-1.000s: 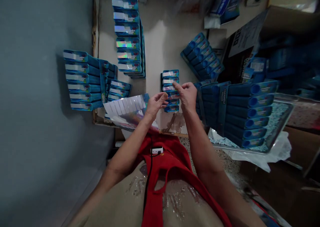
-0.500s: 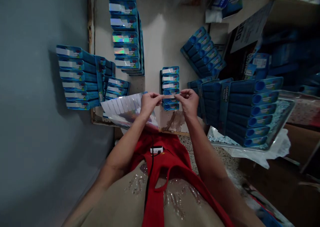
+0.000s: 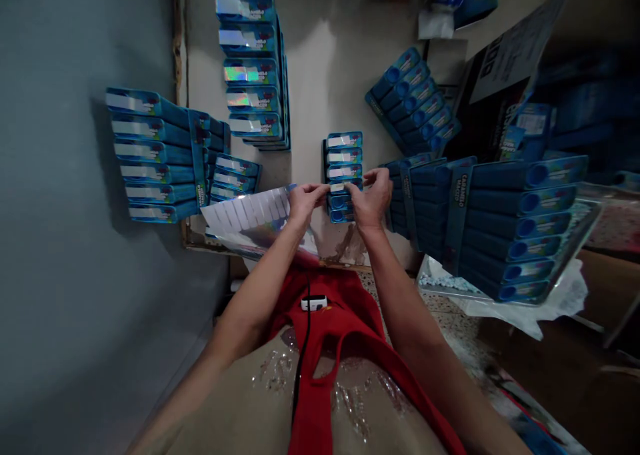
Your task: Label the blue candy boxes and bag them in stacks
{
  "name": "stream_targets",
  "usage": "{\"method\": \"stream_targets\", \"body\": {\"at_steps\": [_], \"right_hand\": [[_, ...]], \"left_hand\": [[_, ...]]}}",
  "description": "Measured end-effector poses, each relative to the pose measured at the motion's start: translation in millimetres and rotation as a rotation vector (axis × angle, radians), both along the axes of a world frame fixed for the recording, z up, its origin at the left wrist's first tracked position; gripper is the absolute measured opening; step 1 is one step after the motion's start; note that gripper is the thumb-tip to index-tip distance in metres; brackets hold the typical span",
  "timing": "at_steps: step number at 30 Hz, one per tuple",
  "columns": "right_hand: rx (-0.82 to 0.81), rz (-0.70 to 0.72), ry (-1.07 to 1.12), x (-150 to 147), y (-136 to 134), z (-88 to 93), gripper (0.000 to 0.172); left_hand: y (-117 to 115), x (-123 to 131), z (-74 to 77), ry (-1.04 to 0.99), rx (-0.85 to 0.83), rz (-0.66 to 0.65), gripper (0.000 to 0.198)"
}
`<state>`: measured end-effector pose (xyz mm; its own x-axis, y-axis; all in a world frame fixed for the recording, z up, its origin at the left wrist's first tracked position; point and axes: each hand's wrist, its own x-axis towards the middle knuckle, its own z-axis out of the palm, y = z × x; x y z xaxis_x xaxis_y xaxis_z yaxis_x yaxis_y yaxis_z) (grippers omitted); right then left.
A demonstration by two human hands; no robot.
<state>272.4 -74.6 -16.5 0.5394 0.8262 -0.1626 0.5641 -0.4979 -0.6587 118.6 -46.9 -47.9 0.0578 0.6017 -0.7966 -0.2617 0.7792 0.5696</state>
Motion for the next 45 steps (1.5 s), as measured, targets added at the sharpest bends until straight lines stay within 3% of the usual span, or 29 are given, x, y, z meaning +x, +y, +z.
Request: {"method": "stream_targets", "body": {"at_steps": [2, 5, 7, 9, 11, 13, 15, 17, 21, 24, 26, 29, 35, 39, 43, 45], "right_hand": [[-0.002, -0.078, -0.007, 1.8, -0.6, -6.2, 0.043], [0.005, -0.157, 0.233, 2.4, 1.5, -14.3, 0.043], [-0.004, -0.172, 0.353, 5.3, 2.7, -14.1, 0.046], [-0.03, -0.147, 0.436, 12.5, 0.4, -7.5, 0.047], [-0.035, -0.106, 0.493, 22.3, -7.4, 4.4, 0.047], [0.002, -0.103, 0.472, 29.3, -19.4, 18.2, 0.047], [0.03, -0.117, 0.421, 27.2, -31.8, 30.6, 0.044], [0.024, -0.094, 0.415, 13.5, -41.8, 40.0, 0.04], [0.019, 0.06, 0.385, -33.9, -53.8, 50.9, 0.024], [0.059, 0.278, 0.281, -63.3, -56.5, 53.2, 0.009], [0.068, 0.367, 0.236, -74.5, -54.7, 51.3, 0.009], [0.04, 0.414, 0.198, -81.5, -46.5, 44.8, 0.015], [0.076, 0.619, 0.207, -78.6, -11.2, 29.0, 0.052], [-0.071, 0.685, 0.517, -72.5, 14.0, 20.1, 0.036], [-0.14, 0.563, 0.675, -68.4, 23.2, 18.9, 0.021], [-0.182, 0.466, 0.735, -67.5, 23.7, 20.3, 0.023]], "left_hand": [[-2.4, 12.0, -4.7, -0.065, -0.12, 0.118, 0.026], [-8.3, 30.6, -3.6, -0.071, -0.177, 0.195, 0.022], [-13.0, 31.7, 6.4, -0.009, -0.127, 0.196, 0.017], [-17.0, 14.4, 24.0, 0.069, -0.02, 0.144, 0.015], [-18.3, -22.4, 44.5, 0.238, 0.22, -0.015, 0.016], [-14.4, -69.9, 60.7, 0.594, 0.56, -0.243, 0.013], [-5.0, -113.5, 67.2, 0.914, 0.702, -0.428, 0.012], [6.8, -141.7, 64.1, 1.023, 0.746, -0.65, 0.018], [22.5, -150.6, 48.7, 1.026, 0.754, -1.003, 0.035], [24.2, -140.7, 42.6, 1.105, 0.754, -1.131, 0.041], [23.1, -136.0, 42.2, 1.154, 0.743, -1.181, 0.032], [21.1, -135.5, 46.1, 1.133, 0.717, -1.174, 0.015], [14.6, -152.1, 67.3, 0.997, 0.763, -1.075, 0.017], [9.4, -154.7, 78.3, 0.988, 0.792, -1.015, 0.014], [5.9, -137.3, 73.1, 0.873, 0.867, -0.89, 0.033], [4.9, -126.7, 66.2, 0.788, 0.851, -0.848, 0.027]]}}
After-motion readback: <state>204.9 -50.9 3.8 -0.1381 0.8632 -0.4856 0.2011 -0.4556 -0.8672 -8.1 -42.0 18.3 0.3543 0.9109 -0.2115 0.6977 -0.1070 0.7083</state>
